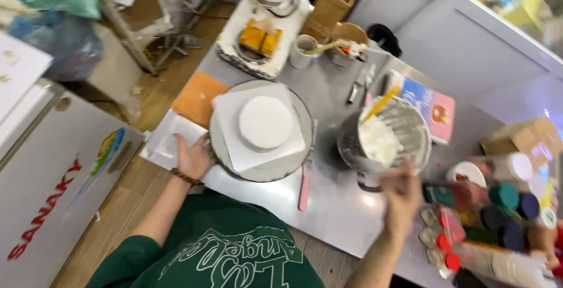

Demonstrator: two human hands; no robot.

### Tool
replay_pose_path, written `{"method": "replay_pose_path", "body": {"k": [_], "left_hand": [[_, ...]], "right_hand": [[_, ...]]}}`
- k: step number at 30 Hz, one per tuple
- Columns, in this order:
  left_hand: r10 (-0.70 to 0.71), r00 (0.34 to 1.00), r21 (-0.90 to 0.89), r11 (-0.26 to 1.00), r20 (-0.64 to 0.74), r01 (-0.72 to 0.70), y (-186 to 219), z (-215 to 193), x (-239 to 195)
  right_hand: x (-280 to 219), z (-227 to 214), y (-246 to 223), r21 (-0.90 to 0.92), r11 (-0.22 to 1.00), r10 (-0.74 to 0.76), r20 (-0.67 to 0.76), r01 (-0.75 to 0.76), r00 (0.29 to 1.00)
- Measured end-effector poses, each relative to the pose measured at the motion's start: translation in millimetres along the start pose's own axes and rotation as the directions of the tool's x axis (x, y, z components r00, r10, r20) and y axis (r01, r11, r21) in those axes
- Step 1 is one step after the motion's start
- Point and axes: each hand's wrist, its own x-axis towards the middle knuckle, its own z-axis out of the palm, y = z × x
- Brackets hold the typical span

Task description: The person assembles a layer cake on a turntable, placing a chocolate cake layer onto a frosted base and spreading white frosting over the top and sides with a spatula. They then retrieve a piping bag, fill it with green frosting, and hold it over the work table.

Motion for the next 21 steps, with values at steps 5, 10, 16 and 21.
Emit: {"method": "replay_pose_path", "body": {"k": [5, 10, 16, 21], "left_hand": [[0.010, 1.000, 0.099, 0.995, -0.029, -0.007, -31, 17, -17], [-0.095, 0.993, 0.108, 0.989, -0.072, 0.102, -63, 11, -17], [-0.059, 0.992, 0.195, 0.978, -0.114, 0.081, -33, -91, 35], [0.351, 0.885, 0.483, 0.859, -0.307, -0.173, 24, -127, 82]], "right_hand": [[-1, -97, 63, -0.630, 0.759, -0.441, -0.315, 0.162, 0.840], [2, -87, 102, -0.819, 0.570, -0.346, -0.166, 0.067, 0.923], [-18, -87, 118, -0.966, 0.253, -0.267, -0.127, -0.057, 0.955], [-22, -108, 186, -0.897, 0.438, -0.214, -0.165, -0.056, 0.963]]}}
